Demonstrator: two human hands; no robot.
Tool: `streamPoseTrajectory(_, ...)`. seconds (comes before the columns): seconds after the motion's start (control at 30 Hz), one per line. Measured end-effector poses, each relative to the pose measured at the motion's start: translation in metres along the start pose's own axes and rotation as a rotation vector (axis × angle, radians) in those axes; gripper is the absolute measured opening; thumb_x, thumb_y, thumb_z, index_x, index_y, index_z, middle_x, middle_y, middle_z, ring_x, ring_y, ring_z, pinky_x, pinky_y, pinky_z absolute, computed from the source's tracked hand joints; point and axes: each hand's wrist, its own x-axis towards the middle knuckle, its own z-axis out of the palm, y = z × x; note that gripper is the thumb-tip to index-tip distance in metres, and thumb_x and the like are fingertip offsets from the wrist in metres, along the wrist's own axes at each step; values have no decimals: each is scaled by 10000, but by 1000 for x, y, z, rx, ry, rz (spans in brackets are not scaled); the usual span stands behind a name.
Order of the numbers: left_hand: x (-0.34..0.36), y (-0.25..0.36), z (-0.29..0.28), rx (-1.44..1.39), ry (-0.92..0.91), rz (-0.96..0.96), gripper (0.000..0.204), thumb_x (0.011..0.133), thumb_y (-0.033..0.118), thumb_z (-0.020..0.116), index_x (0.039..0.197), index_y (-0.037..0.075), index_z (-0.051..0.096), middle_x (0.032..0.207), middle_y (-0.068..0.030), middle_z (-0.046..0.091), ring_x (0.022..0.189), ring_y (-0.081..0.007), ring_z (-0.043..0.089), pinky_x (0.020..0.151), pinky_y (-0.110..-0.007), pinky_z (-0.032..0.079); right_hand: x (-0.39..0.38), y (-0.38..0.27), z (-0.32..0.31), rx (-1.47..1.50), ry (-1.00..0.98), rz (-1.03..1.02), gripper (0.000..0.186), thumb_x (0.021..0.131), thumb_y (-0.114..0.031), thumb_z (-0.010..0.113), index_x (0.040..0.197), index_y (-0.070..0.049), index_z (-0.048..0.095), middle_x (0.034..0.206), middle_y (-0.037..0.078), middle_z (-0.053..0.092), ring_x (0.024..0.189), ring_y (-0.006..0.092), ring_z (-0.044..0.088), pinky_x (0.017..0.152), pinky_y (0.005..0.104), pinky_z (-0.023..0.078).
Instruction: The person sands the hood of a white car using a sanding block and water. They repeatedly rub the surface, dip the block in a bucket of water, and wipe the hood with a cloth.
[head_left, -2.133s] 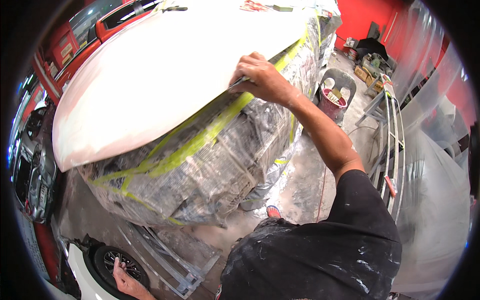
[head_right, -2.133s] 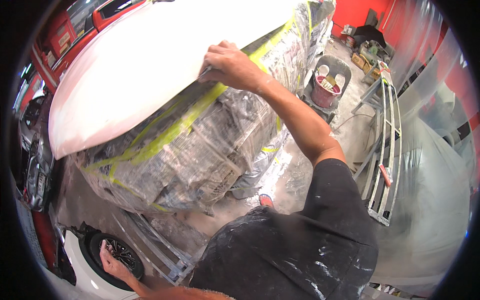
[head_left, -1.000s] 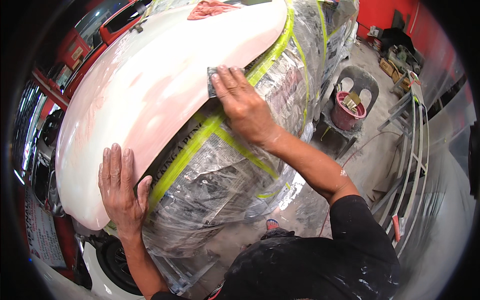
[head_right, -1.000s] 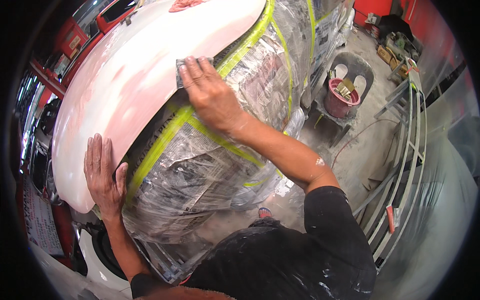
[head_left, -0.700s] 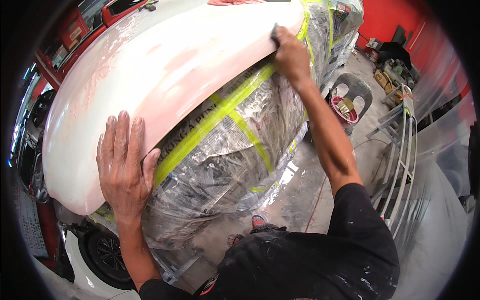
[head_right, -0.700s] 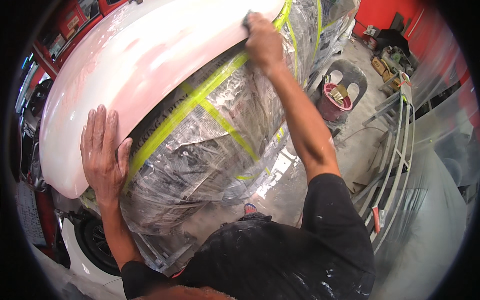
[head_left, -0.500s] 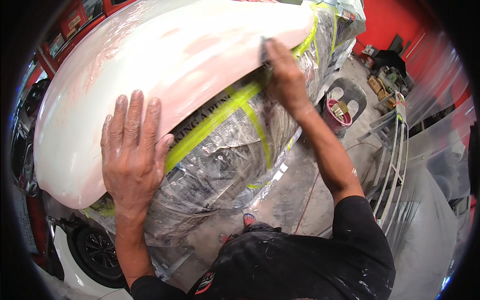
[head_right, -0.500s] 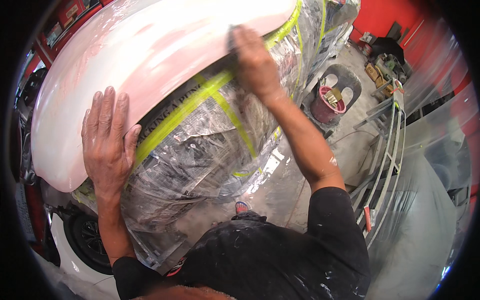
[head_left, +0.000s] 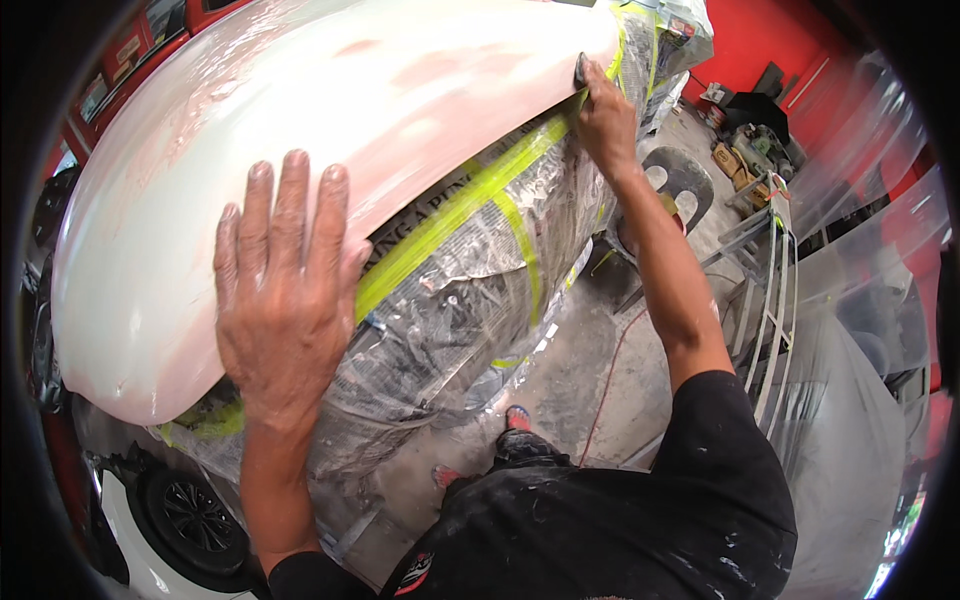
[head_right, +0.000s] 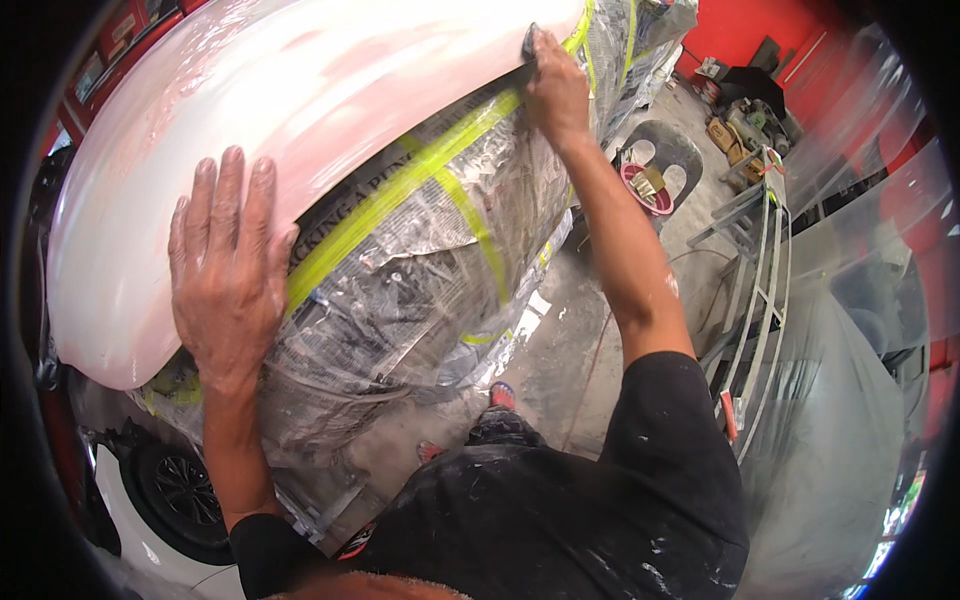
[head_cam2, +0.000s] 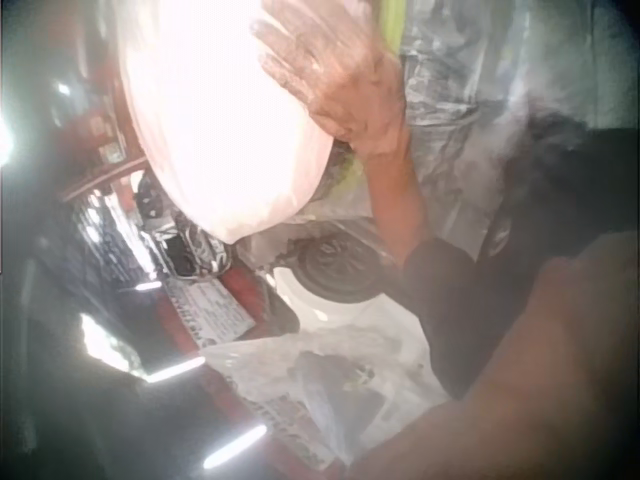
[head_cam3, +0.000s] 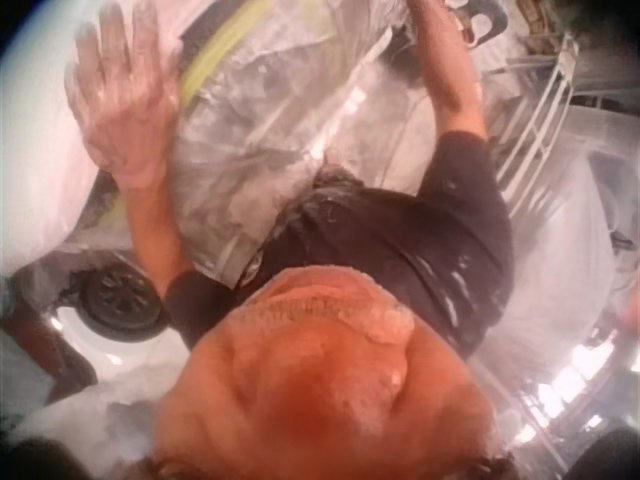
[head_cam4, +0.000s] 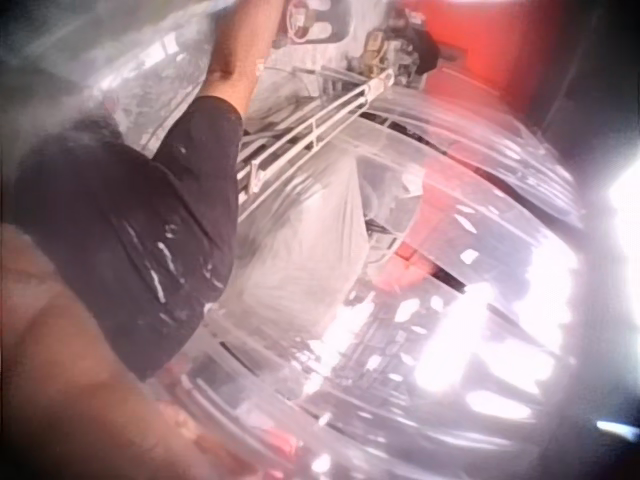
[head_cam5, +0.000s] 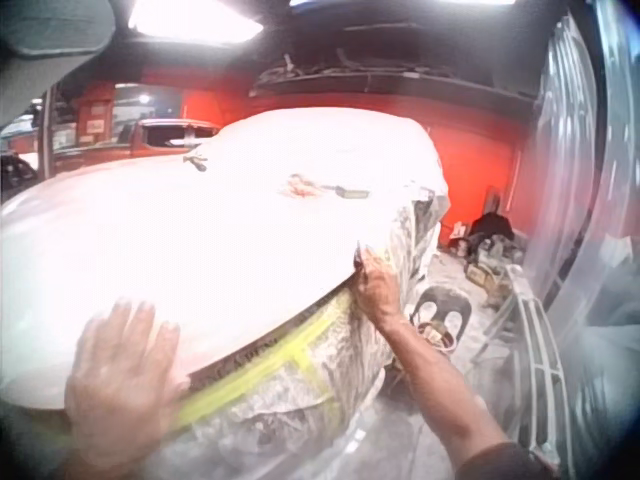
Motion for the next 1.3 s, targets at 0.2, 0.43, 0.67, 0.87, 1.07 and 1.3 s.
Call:
streamPoseTrajectory(0.2, 5, 2, -6, 52, -8, 34, 529, 979, 246, 658, 1485, 122, 567, 1557, -104, 517, 1463, -333, 443, 1206, -482, 349, 51, 83, 37, 25, -55, 100, 479, 880, -57, 501, 1323, -69, 681, 1329, 180, 664, 1173, 350, 673, 1048, 416, 515)
streamPoseTrajectory(0.43, 60, 63, 13, 16, -58, 28, 571, 935, 266, 714, 1462, 92, 581, 1544, -131, 527, 1476, -342, 427, 1221, -493, 313, 77, 95, 28, 119, -289, 169, 389, 928, -25, 461, 1255, 1, 671, 1258, 204, 699, 1123, 320, 704, 997, 416, 553)
streamPoseTrajectory(0.67, 136, 127, 48, 59, -76, -23, 675, 886, 283, 756, 1503, 119, 538, 1572, -116, 495, 1492, -326, 401, 1233, -493, 285, 52, 134, 39, 177, -86, -176, 469, 908, 43, 527, 1372, 47, 596, 1417, 244, 601, 1322, 402, 573, 1138, 445, 462)
streamPoseTrajectory(0.87, 140, 130, 56, 113, -38, -68, 727, 900, 379, 752, 1528, 108, 506, 1569, -127, 494, 1469, -328, 438, 1224, -501, 313, 93, 151, 47, 219, -213, -109, 359, 928, -4, 531, 1256, 67, 658, 1228, 256, 688, 1150, 400, 666, 1008, 477, 536)
streamPoseTrajectory(1.07, 139, 130, 57, 135, -38, -80, 725, 905, 416, 740, 1521, 108, 515, 1574, -125, 489, 1473, -328, 433, 1225, -506, 310, 91, 153, 49, 179, -161, -216, 392, 951, -27, 512, 1312, -9, 665, 1327, 214, 669, 1209, 358, 655, 1047, 432, 531)
streamPoseTrajectory(1.3, 140, 132, 59, 136, -45, -114, 762, 871, 452, 755, 1528, 148, 515, 1585, -95, 482, 1489, -318, 408, 1224, -513, 309, 138, 205, 81, 94, -214, -281, 390, 960, -44, 505, 1305, -51, 685, 1301, 169, 696, 1185, 327, 678, 1047, 422, 536)
